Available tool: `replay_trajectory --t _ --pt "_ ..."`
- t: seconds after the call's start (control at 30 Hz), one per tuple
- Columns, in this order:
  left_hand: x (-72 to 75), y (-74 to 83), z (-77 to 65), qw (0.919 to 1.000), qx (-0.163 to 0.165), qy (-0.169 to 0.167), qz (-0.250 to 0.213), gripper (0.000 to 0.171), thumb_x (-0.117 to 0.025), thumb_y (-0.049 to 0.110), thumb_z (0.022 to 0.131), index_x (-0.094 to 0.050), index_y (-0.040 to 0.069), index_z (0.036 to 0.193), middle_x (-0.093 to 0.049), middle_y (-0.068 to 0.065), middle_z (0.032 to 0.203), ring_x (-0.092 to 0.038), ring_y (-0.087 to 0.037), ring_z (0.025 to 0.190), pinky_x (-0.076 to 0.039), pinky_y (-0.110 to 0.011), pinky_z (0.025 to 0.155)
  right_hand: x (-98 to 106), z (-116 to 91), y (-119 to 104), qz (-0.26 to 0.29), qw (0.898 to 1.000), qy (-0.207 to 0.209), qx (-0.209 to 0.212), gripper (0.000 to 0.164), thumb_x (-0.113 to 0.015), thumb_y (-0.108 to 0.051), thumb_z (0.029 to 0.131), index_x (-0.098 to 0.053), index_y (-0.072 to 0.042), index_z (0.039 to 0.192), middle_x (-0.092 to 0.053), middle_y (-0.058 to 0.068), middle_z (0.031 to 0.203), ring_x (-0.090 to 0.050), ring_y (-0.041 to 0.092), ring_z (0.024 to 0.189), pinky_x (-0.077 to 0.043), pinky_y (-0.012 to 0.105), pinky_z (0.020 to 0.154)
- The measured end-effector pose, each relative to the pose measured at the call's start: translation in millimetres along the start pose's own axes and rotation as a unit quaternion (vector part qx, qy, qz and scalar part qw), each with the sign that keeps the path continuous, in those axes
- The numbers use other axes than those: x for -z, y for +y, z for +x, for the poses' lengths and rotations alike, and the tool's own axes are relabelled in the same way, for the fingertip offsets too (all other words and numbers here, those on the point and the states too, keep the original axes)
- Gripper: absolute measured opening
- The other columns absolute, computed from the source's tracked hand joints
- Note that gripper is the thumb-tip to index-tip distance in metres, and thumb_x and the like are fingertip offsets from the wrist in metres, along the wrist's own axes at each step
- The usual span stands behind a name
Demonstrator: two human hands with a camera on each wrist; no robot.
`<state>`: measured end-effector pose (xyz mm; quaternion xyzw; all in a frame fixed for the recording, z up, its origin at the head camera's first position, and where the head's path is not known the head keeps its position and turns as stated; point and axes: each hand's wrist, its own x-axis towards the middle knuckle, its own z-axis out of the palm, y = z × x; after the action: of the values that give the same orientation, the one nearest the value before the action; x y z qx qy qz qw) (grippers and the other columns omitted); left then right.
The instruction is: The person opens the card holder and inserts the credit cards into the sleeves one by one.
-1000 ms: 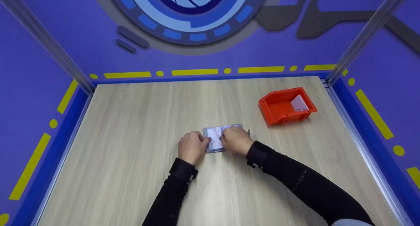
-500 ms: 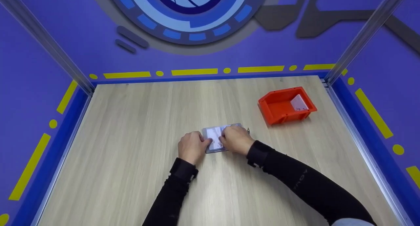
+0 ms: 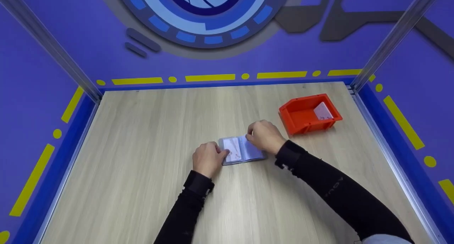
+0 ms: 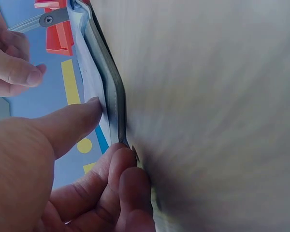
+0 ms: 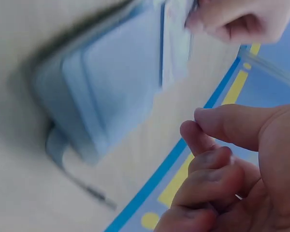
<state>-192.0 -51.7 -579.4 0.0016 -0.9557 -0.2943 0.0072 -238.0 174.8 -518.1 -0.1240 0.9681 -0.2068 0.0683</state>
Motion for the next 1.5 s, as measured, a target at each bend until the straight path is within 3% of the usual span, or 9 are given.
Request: replay_trajectory --t 0.2,0.43,0.7,1.03,1.5 --pt "-1.5 0.4 0.2 0.9999 0.014 -0.007 0.001 0.039 -0.088 0.042 0.093 -0.067 0.017 0.072 -0.065 0.003 0.073 -0.057 -0.015 0.066 -0.041 -0.033 0.062 6.8 10.7 21.3 0.010 0.998 -0.015 -0.064 0.019 -0.074 -0.023 0.103 -0.084 -0.007 0.105 -0.078 0.011 0.100 -0.067 0.029 0.092 -0.055 0.042 0.084" --pt "-1.3 -0.6 -0.5 0.9998 0.018 -0.007 0.003 0.040 -0.088 0.043 0.093 -0.066 0.017 0.072 -0.065 0.003 0.073 -0.056 -0.016 0.066 -0.041 -0.033 0.062 2.7 16.8 32.6 0.015 0.995 -0.047 -0.084 0.020 -0.078 -0.026 0.102 -0.085 -0.010 0.110 -0.078 0.007 0.095 -0.067 0.026 0.086 -0.053 0.036 0.079" --pt "-2.1 1.0 -1.2 0.9999 0.016 -0.003 0.000 0.040 -0.088 0.042 0.094 -0.065 0.017 0.072 -0.063 0.004 0.072 -0.055 -0.015 0.066 -0.040 -0.033 0.062 -7.1 22.7 35.2 0.028 0.995 -0.067 -0.063 0.016 -0.082 -0.024 0.098 -0.086 -0.010 0.105 -0.080 0.008 0.100 -0.067 0.026 0.093 -0.056 0.039 0.084" --pt "-0.9 1.9 -0.8 0.9999 0.012 0.000 0.002 0.040 -0.087 0.042 0.094 -0.066 0.017 0.073 -0.063 0.004 0.073 -0.055 -0.015 0.066 -0.040 -0.033 0.063 -14.2 25.7 39.5 0.039 0.995 -0.076 -0.056 0.022 -0.081 -0.020 0.100 -0.085 -0.009 0.119 -0.082 0.012 0.119 -0.069 0.029 0.105 -0.059 0.049 0.101" --pt "-0.3 2.6 -0.7 0.9999 0.013 -0.002 -0.002 0.039 -0.088 0.041 0.094 -0.066 0.016 0.073 -0.063 0.004 0.072 -0.056 -0.015 0.066 -0.040 -0.032 0.062 -14.5 26.8 39.2 0.045 0.995 -0.079 -0.041 0.012 -0.081 -0.017 0.100 -0.086 -0.012 0.109 -0.080 0.009 0.110 -0.067 0.028 0.100 -0.057 0.043 0.093"
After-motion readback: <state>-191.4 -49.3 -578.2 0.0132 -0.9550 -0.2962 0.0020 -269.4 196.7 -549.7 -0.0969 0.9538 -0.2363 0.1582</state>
